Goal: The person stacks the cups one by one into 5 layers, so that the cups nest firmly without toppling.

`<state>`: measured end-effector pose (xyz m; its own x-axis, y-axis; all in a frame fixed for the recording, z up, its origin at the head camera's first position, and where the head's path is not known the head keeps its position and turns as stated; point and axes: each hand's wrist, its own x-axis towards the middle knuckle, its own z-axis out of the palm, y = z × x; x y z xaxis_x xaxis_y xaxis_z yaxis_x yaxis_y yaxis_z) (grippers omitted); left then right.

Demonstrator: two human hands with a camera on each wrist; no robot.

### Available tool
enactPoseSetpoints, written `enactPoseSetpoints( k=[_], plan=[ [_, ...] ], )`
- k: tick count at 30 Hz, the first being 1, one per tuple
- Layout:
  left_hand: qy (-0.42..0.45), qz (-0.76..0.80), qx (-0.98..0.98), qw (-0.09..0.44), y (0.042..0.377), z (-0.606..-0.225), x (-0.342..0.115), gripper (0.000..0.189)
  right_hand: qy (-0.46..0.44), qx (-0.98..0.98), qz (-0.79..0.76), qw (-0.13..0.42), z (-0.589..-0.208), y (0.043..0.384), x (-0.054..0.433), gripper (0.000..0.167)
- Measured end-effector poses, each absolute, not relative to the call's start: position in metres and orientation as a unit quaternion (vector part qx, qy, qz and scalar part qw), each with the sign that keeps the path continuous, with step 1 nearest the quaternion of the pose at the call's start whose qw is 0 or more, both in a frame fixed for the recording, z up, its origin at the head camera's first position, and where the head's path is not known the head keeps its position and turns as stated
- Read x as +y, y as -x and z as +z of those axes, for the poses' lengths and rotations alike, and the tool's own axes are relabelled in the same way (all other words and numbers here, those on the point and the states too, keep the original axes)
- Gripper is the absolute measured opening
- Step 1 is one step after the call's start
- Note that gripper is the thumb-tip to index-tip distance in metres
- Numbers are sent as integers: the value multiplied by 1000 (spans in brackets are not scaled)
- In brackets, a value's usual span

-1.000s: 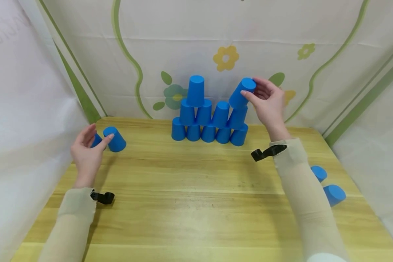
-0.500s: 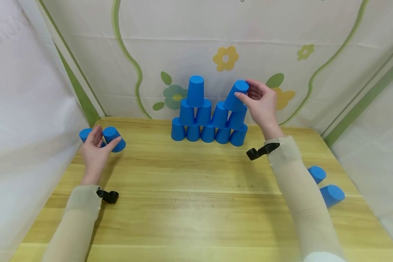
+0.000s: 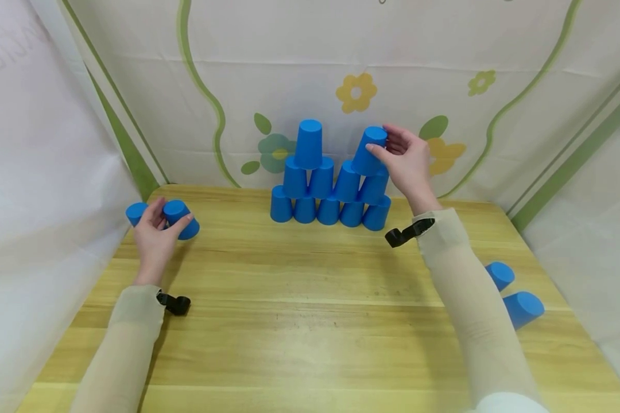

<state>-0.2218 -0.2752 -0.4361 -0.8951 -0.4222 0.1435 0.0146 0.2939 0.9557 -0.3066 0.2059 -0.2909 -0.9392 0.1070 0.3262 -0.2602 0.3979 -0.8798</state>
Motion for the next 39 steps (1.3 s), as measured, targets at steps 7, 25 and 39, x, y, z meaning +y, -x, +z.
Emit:
enactPoseSetpoints(
  k=[7,25,39],
  plan=[
    [-127,-576,-785,189,223,-438,-277,79,-48,-827,537,161,-293,308,207,66],
    [-117,-559,-806,155,222,-437,-271,76,-64,-827,538,148,-299,307,211,73],
    [-107,-552,-815,139,222,-438,-269,76,-86,-824,537,158,-314,284,241,69]
  ],
)
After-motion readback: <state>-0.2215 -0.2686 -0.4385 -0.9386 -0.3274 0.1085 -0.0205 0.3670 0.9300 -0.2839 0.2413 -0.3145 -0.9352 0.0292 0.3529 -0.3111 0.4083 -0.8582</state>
